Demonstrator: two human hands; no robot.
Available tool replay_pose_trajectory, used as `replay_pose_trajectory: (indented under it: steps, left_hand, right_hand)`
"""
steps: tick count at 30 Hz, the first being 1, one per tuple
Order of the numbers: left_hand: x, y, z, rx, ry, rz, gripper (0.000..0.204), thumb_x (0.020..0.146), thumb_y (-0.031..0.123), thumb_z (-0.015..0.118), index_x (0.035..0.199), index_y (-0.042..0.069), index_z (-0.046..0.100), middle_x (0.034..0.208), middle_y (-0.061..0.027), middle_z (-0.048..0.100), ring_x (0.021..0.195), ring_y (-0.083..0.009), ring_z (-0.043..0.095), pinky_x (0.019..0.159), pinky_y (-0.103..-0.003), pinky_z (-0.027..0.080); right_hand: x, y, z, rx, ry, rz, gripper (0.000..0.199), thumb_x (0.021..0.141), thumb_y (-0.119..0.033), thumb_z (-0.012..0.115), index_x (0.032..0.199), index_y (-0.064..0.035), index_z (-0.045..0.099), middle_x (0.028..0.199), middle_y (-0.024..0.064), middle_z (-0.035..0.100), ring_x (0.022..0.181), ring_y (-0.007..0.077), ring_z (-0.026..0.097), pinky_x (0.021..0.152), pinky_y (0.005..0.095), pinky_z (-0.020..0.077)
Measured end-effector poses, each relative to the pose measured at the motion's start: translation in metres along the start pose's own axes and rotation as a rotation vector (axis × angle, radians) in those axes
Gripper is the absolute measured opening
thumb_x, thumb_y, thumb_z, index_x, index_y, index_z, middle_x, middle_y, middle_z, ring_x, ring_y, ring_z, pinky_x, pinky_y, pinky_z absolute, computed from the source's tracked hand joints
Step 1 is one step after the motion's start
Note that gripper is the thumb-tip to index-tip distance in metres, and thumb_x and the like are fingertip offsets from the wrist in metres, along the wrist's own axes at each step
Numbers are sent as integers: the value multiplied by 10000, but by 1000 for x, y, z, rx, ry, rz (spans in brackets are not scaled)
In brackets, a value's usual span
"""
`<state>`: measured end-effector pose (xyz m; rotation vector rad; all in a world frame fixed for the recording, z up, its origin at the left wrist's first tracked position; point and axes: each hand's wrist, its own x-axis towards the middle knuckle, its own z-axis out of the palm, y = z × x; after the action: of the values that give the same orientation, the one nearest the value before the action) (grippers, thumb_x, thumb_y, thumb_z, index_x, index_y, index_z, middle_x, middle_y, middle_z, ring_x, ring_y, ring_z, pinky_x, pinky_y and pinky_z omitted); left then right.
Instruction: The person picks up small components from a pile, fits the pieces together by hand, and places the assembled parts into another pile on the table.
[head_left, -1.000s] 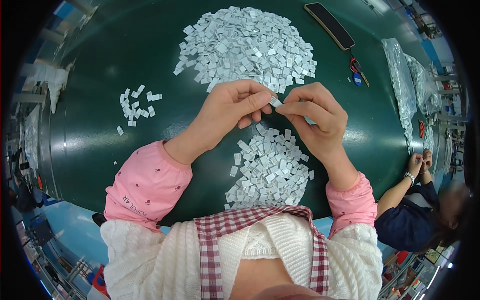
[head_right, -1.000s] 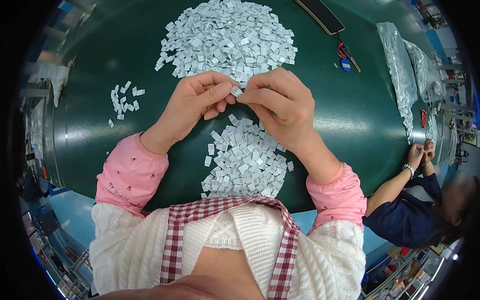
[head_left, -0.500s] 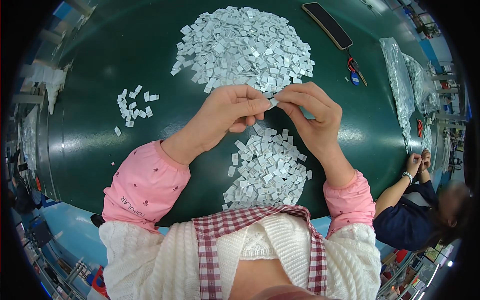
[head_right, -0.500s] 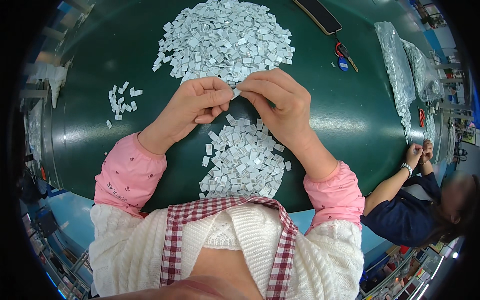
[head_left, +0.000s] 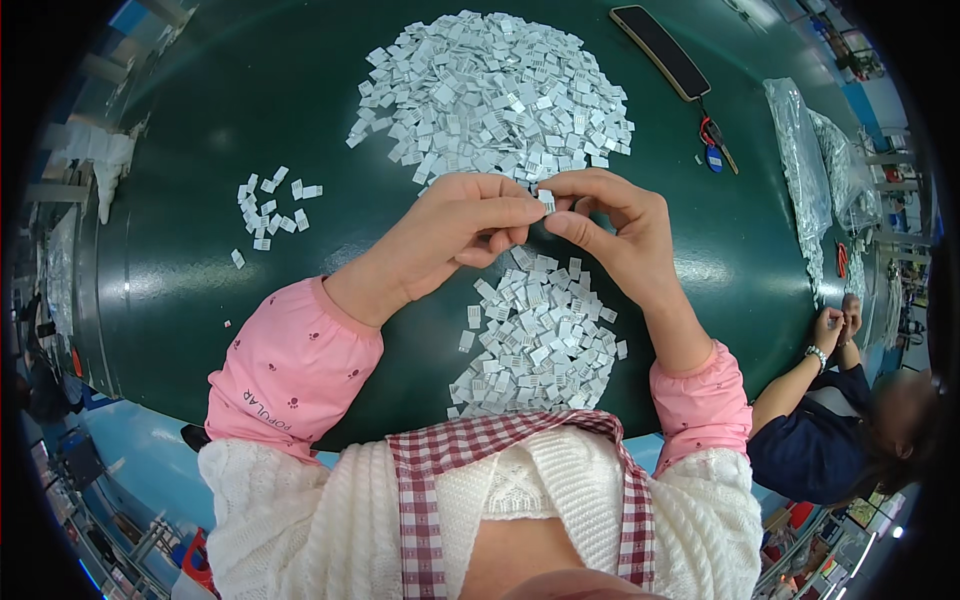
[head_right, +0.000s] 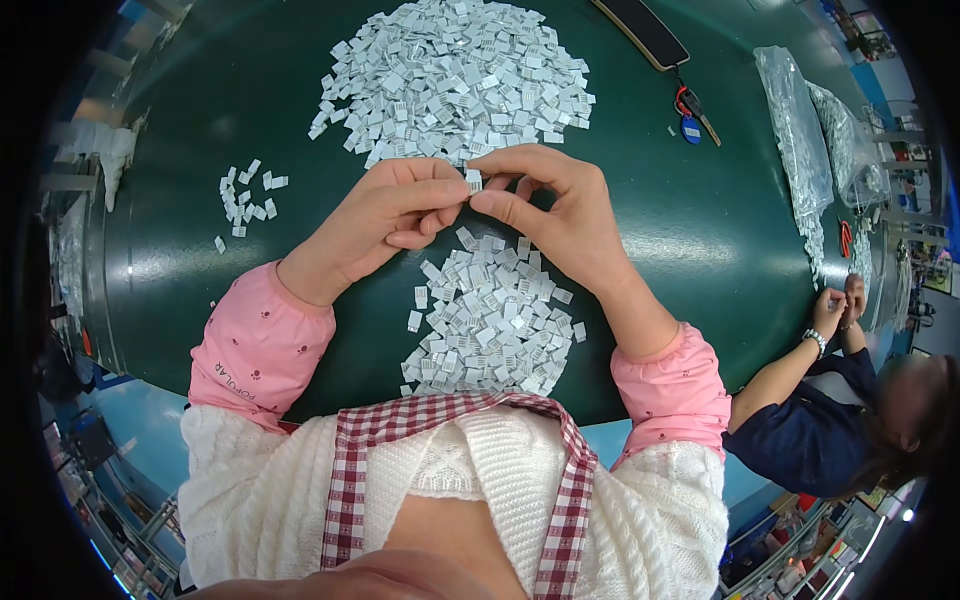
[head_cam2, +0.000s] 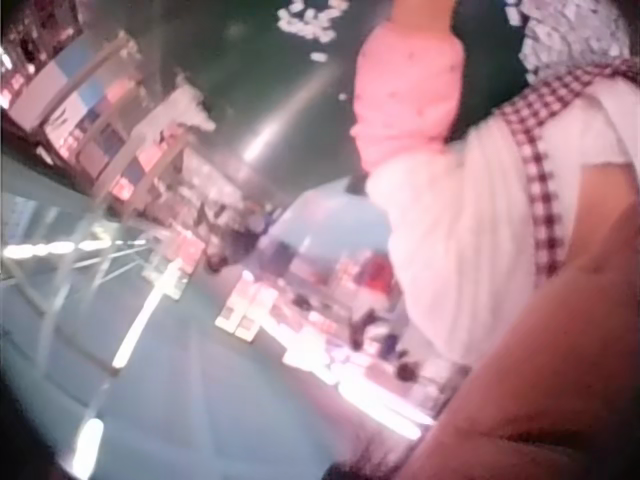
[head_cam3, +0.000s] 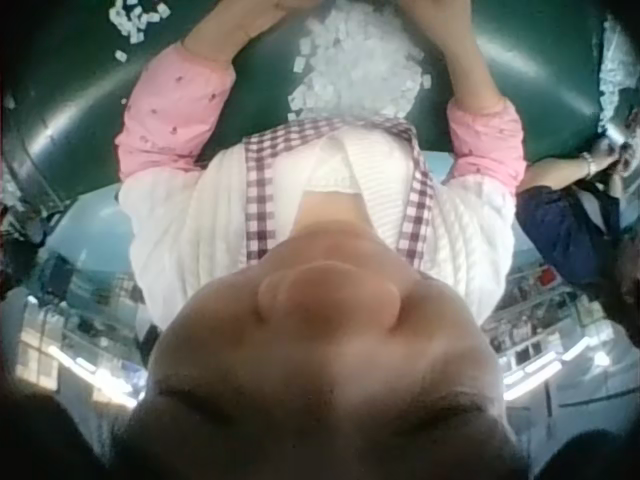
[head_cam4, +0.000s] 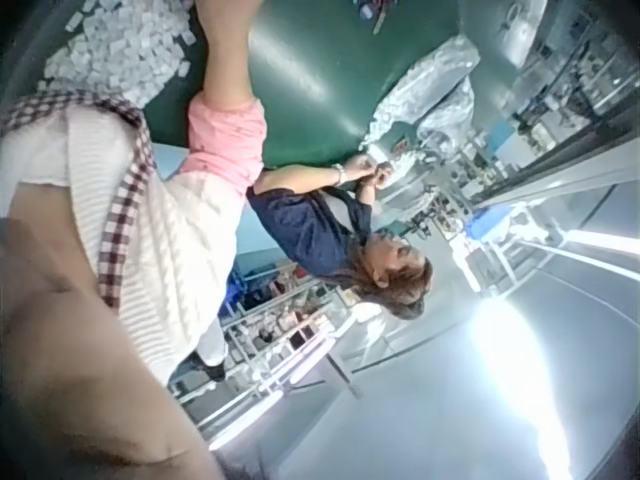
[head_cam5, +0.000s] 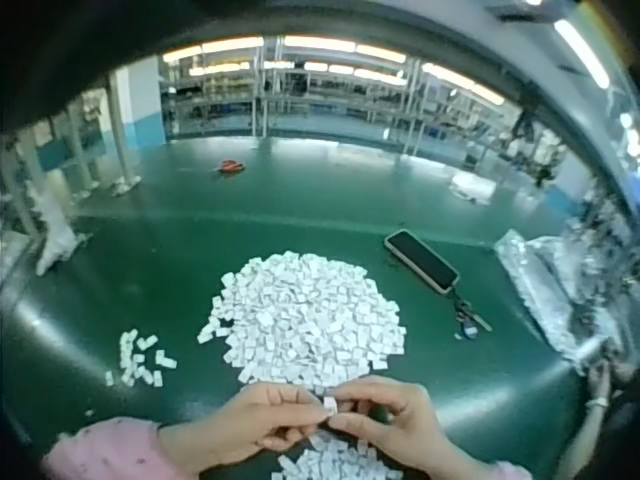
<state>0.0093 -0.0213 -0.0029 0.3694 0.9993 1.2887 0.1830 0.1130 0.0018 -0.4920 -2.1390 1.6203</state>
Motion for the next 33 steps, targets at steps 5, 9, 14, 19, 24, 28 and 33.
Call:
replay_pose_trajectory:
  steps: [5, 9, 14, 19, 24, 28, 33]
  left_hand:
    - [0, 2, 3, 25, -5, 18, 153, 935, 132, 703, 960, -17, 682, 771, -55, 627, 549, -15, 477, 410, -119, 220]
    - [-1, 2, 2, 28, -8, 21, 155, 935, 135, 704, 964, -16, 682, 776, -55, 628, 558, -15, 482, 411, -119, 221]
    - [0, 1, 2, 38, -10, 22, 158, 936, 138, 704, 966, -16, 682, 782, -56, 629, 563, -16, 486, 412, -119, 225]
    - [-1, 2, 2, 37, -12, 22, 158, 936, 138, 703, 965, -16, 681, 784, -56, 630, 566, -16, 487, 413, -118, 230]
    - [-1, 3, 4, 42, -12, 20, 160, 937, 139, 702, 965, -17, 680, 785, -57, 630, 569, -16, 490, 414, -117, 236]
    - [-1, 2, 4, 42, -14, 21, 161, 939, 143, 701, 964, -15, 681, 784, -56, 631, 571, -16, 491, 416, -116, 238]
    - [-3, 1, 3, 82, -12, 23, 152, 959, 154, 681, 973, 3, 673, 780, -53, 631, 568, -17, 479, 421, -118, 233]
  right_hand:
    - [1, 5, -2, 103, -4, 68, 295, 833, 40, 786, 1123, 1, 753, 945, 58, 703, 814, 110, 592, 771, 217, 491]
    - [0, 5, -2, 103, -3, 83, 294, 829, 38, 790, 1119, 1, 755, 927, 56, 699, 811, 105, 590, 771, 216, 492]
    - [1, 8, -1, 101, 23, 58, 266, 815, -12, 818, 1078, -16, 775, 915, 41, 737, 756, 96, 583, 715, 212, 480]
    - [1, 8, -1, 88, 31, 47, 251, 814, -29, 826, 1061, -19, 782, 908, 36, 748, 738, 91, 579, 697, 210, 475]
    - [1, 8, -1, 101, 32, 49, 241, 818, -30, 823, 1056, -17, 782, 900, 38, 744, 733, 88, 578, 694, 206, 472]
    - [1, 9, -1, 111, 27, 54, 234, 820, -27, 821, 1050, -16, 781, 887, 37, 736, 730, 85, 580, 689, 203, 469]
    - [1, 5, -3, 104, -8, 48, 226, 817, -19, 818, 1039, -14, 780, 865, 34, 724, 726, 83, 584, 678, 200, 465]
